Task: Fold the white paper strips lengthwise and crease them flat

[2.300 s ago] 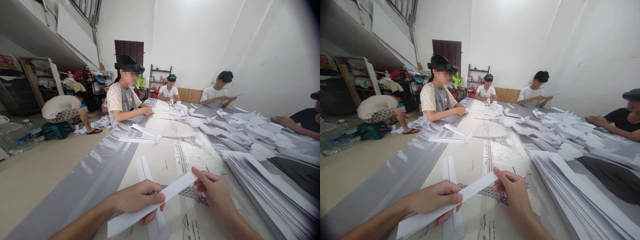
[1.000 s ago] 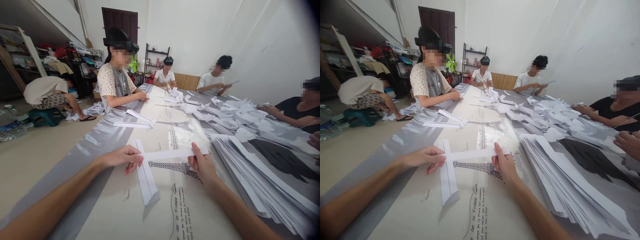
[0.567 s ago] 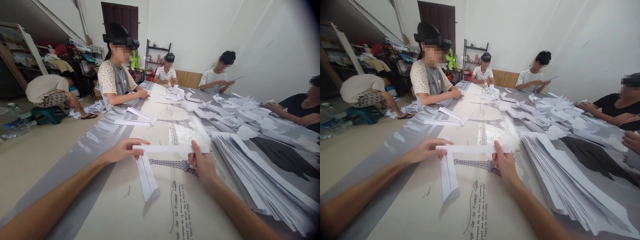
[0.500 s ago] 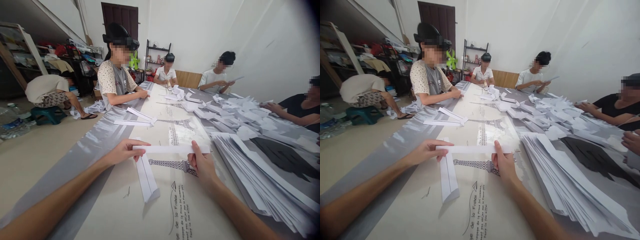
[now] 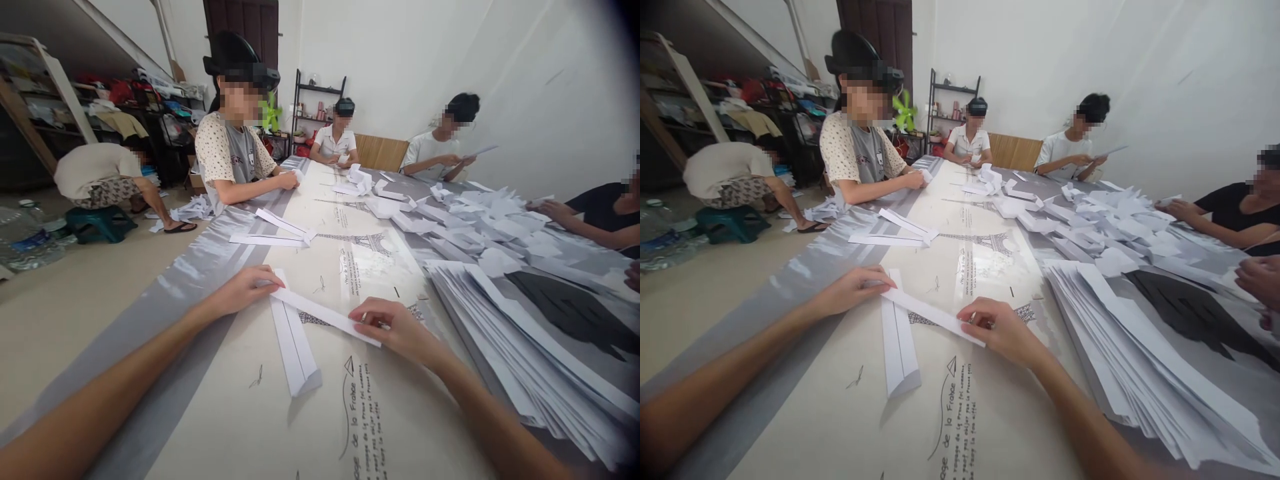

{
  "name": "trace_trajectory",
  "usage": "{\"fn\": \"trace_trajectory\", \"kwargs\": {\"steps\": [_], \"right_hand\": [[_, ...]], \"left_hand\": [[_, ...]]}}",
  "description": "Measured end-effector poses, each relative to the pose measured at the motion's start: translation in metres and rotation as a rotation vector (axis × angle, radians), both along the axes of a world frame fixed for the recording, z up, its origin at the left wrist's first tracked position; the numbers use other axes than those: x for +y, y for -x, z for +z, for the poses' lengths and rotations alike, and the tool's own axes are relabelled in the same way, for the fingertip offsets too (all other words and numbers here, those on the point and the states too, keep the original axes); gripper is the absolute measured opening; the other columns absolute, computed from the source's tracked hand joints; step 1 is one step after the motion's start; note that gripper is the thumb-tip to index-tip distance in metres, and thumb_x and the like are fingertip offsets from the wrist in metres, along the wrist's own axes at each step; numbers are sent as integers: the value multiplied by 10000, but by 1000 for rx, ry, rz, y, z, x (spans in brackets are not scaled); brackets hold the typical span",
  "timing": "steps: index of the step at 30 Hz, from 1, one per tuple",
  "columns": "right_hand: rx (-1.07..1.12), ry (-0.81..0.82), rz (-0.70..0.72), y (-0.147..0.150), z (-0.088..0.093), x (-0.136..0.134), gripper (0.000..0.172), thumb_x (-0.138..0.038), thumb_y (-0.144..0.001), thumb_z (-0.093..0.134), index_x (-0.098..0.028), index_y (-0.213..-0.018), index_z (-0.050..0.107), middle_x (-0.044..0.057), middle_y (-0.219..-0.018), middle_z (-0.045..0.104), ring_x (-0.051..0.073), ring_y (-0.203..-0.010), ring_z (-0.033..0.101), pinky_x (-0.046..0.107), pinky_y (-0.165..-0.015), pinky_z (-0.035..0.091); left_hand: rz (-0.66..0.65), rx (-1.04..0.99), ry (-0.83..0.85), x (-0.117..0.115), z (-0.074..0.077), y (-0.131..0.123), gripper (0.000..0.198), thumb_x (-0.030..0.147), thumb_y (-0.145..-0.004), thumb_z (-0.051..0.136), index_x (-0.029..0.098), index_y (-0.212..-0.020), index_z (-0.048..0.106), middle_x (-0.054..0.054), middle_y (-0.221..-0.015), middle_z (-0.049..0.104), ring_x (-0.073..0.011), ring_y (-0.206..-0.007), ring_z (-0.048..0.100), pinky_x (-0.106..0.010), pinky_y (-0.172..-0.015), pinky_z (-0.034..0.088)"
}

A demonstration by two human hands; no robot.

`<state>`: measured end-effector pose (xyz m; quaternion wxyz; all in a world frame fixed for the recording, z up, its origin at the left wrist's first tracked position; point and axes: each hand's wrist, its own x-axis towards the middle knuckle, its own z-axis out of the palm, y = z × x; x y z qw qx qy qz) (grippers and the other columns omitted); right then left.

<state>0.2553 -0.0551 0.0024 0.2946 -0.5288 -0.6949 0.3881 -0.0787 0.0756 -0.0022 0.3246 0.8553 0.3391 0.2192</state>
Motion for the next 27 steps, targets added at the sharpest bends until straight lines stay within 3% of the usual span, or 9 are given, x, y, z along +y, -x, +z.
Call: {"fn": "trace_trajectory", "kwargs": {"steps": [6,13,18,22,27], "right_hand": [[-280,-38,73,26,2,-18,225,-336,-996,524,-260,-1000,736,46,-995,639,165,-752,603,338,-687,482],[-312,-63,88,47,2,-31,264,-248,-1018,459,-235,-927,707,55,-974,622,181,-786,595,341,-704,469],[-355,-50,66,51,3,-34,310,-245,-1039,409,-235,-905,689,58,-965,602,188,-766,583,340,-673,451],[-353,-48,74,52,2,-36,293,-244,-1042,397,-236,-938,670,61,-973,589,188,-747,575,347,-675,463],[-389,-69,66,54,-2,-38,342,-264,-1065,333,-229,-937,649,67,-976,569,197,-762,575,351,-661,471]], "left_hand": [[66,9,-138,-2,-15,-4,314,406,-975,502,184,-993,723,-77,-1028,603,-214,-953,580,-313,-837,476],[132,123,-388,-2,-24,-8,240,302,-1002,444,194,-914,640,-76,-1055,583,-258,-1095,498,-407,-988,423],[125,223,-475,0,-27,-7,237,264,-1035,410,191,-941,615,-71,-1047,585,-256,-1099,474,-409,-993,420],[170,319,-649,-9,-23,-12,218,224,-1027,431,179,-968,636,-113,-1141,576,-294,-1177,470,-453,-1010,409],[204,604,-731,-27,-18,-23,249,136,-1025,406,151,-926,635,-114,-980,618,-247,-914,595,-364,-821,465]]}}
